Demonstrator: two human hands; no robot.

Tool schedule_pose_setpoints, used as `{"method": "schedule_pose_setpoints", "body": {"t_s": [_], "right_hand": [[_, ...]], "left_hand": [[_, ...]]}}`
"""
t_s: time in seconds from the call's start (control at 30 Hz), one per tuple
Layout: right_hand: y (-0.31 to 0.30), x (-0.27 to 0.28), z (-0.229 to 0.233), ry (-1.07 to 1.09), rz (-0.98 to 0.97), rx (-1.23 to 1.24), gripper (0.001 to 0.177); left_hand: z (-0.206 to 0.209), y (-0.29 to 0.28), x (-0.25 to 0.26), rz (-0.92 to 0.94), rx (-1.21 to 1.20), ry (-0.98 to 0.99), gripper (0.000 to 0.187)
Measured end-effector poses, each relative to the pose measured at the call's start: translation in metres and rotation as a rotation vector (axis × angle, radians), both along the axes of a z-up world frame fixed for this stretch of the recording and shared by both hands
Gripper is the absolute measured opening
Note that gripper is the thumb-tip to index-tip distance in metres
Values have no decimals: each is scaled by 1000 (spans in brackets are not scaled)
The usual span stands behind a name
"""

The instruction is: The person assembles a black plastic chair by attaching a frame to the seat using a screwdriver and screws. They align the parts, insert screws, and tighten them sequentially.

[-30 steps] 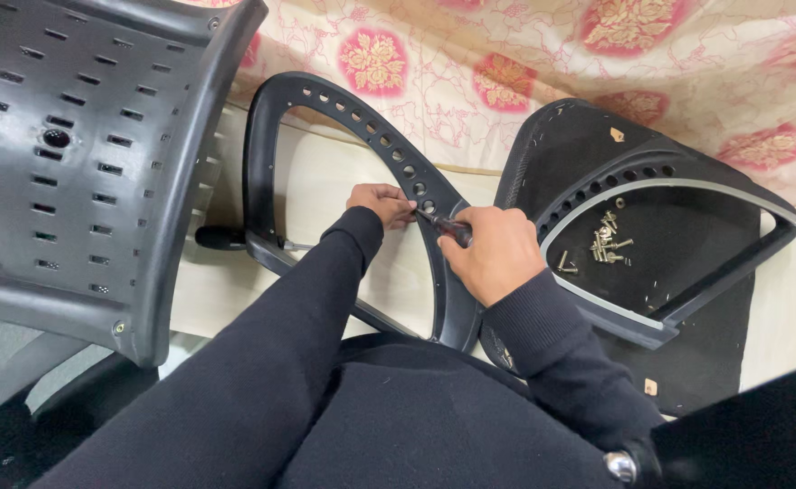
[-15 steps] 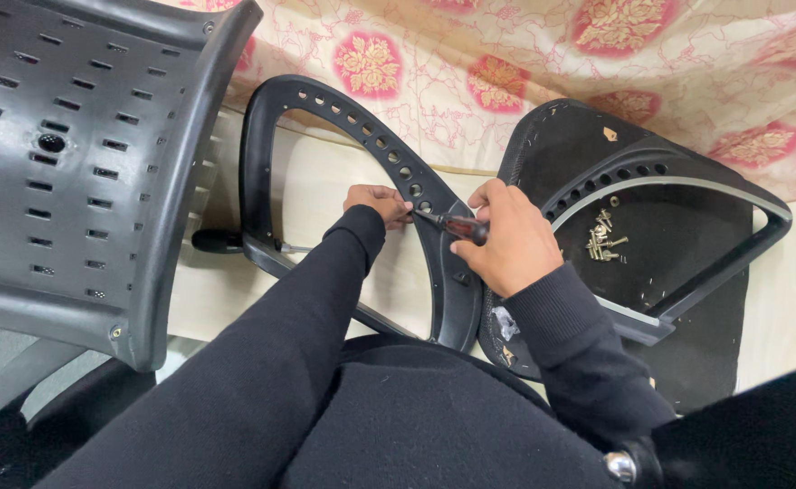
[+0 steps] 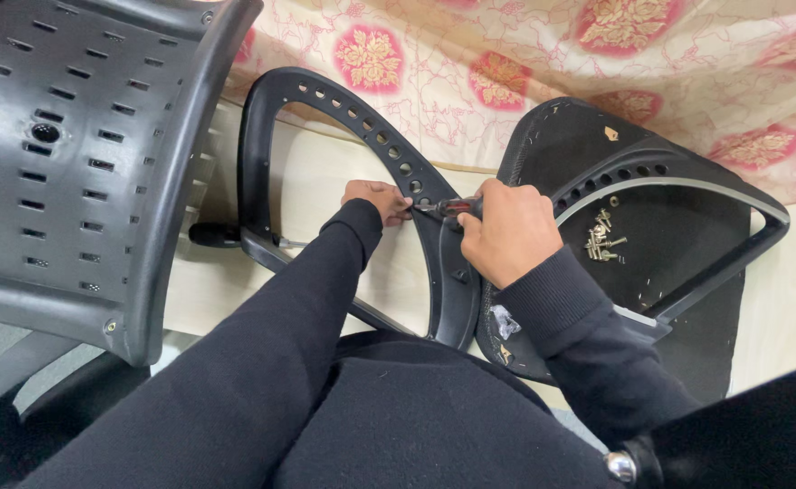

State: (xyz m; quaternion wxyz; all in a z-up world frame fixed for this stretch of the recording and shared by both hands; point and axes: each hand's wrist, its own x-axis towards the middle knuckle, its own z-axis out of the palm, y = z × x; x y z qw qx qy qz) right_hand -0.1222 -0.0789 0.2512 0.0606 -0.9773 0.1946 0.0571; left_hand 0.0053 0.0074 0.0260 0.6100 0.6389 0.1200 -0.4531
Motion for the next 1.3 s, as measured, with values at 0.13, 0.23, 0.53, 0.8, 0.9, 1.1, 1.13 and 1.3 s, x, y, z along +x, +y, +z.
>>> {"method": "schedule_pose_setpoints", "body": {"t_s": [0.13,0.23,0.53,0.8,0.9,1.1,1.13,1.3], "right_hand": [[1,-3,-6,123,-45,-65,40],[2,-8,-7,151,-68,-52,42],[5,-11,2,-21,27,76,39],[14,-4,4,151,68,-11,26],[15,2,-2,256,-28,-39,35],[9,-4,-11,210,-65,19,43],[7,-6,-11,218,-81,43,40],[0,-11,-7,-37,20,164,51]], "left_hand": [[1,0,1,5,-16,2,13],[-2,-1,3,-10,-23,6,13],[-9,-3,-3,12,-43,-53,18],[-12,-8,-2,45,-15,8,18],[-9,-8,1,14,-7,16,17],[-2,-4,3,20,-38,56,15],[-1,-4,2,29,-35,62,15],[0,-2,0,48,-70,63,15]]}}
